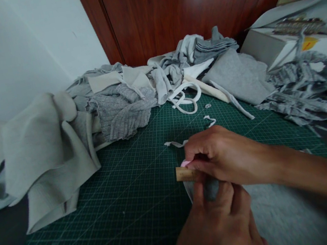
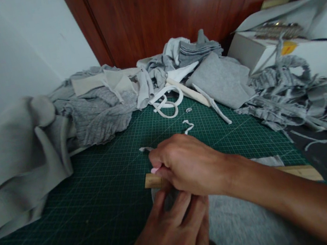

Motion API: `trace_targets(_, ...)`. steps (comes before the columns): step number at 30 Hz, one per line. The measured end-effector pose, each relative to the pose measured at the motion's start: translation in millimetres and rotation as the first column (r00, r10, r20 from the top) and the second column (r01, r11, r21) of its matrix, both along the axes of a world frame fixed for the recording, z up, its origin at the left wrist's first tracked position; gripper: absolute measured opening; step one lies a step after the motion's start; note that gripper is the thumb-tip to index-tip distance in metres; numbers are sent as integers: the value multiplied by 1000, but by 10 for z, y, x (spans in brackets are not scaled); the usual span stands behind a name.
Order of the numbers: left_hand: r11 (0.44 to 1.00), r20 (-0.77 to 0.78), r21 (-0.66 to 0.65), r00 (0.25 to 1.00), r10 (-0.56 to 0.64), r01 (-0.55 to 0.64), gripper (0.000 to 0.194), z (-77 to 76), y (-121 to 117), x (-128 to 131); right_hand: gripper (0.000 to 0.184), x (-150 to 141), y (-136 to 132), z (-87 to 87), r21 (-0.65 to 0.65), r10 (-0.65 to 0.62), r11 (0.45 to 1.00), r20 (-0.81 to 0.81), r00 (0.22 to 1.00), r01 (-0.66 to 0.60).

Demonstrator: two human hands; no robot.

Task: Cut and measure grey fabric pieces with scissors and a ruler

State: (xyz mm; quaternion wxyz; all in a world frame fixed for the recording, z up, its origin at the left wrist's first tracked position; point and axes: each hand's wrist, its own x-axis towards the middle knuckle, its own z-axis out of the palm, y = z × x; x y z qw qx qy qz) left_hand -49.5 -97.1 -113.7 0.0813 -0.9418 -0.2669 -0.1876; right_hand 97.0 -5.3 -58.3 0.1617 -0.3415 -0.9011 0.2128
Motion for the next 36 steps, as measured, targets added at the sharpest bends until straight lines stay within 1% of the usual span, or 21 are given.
trace_targets(2, 1000, 15, -2, 1000, 1, -1, 40, 5, -2, 1, 20, -4, -3, 11, -2, -9, 1000, 11, 1000, 9)
trace_targets(5, 1000, 2, -7, 1000, 0, 0, 38, 11, -5, 0, 19, -35, -10, 11, 40, -6, 999, 18, 1000, 5)
trace_targets(7, 1000, -11, 9, 1000, 0, 0, 38, 14, -6, -2, 19, -34, -15, 6, 60, 7, 998, 23, 1000, -8)
trace_targets(10, 999, -25, 53, 1000, -1, 2, 40, 19, -6, -3, 20, 51, -21, 12, 55, 6, 998, 18, 1000, -7)
trace_targets(14, 997, -49, 77, 999, 16, -13, 49, 26, -7, -8, 20, 215, -29, 69, 83, -70, 994, -28, 997, 72)
trace_targets(17, 997, -74, 76, 997, 3, 3, 53, 29, -9, -13, 19, 264, -43, 119, 96, -108, 989, -94, 990, 117)
trace_targets(19, 998, -96, 62, 995, -11, 17, 54, 30, -9, -14, 19, 258, -54, 131, 93, -83, 991, -103, 991, 93)
trace_targets(23, 999, -84, 41, 996, -27, 31, 48, 35, -1, -7, 16, 199, -64, 87, 59, -2, 998, -18, 1000, 3)
trace_targets(25, 998, -53, 55, 998, -39, 42, 44, 41, 7, -1, 17, 156, -61, 47, 63, 1, 998, 2, 1000, -1)
trace_targets(29, 997, -24, 66, 999, -38, 39, 41, 51, 16, 9, 19, 101, -57, -3, 85, -3, 996, -26, 1000, 6)
trace_targets(33, 996, -14, 77, 999, -31, 32, 40, 45, 8, 8, 19, 214, -70, 22, 68, 26, 997, -13, 1000, -25)
trace_targets(36, 996, -20, 92, 1000, -9, 11, 47, 45, 11, 7, 21, 354, -84, 58, 57, 18, 998, 9, 1000, -19)
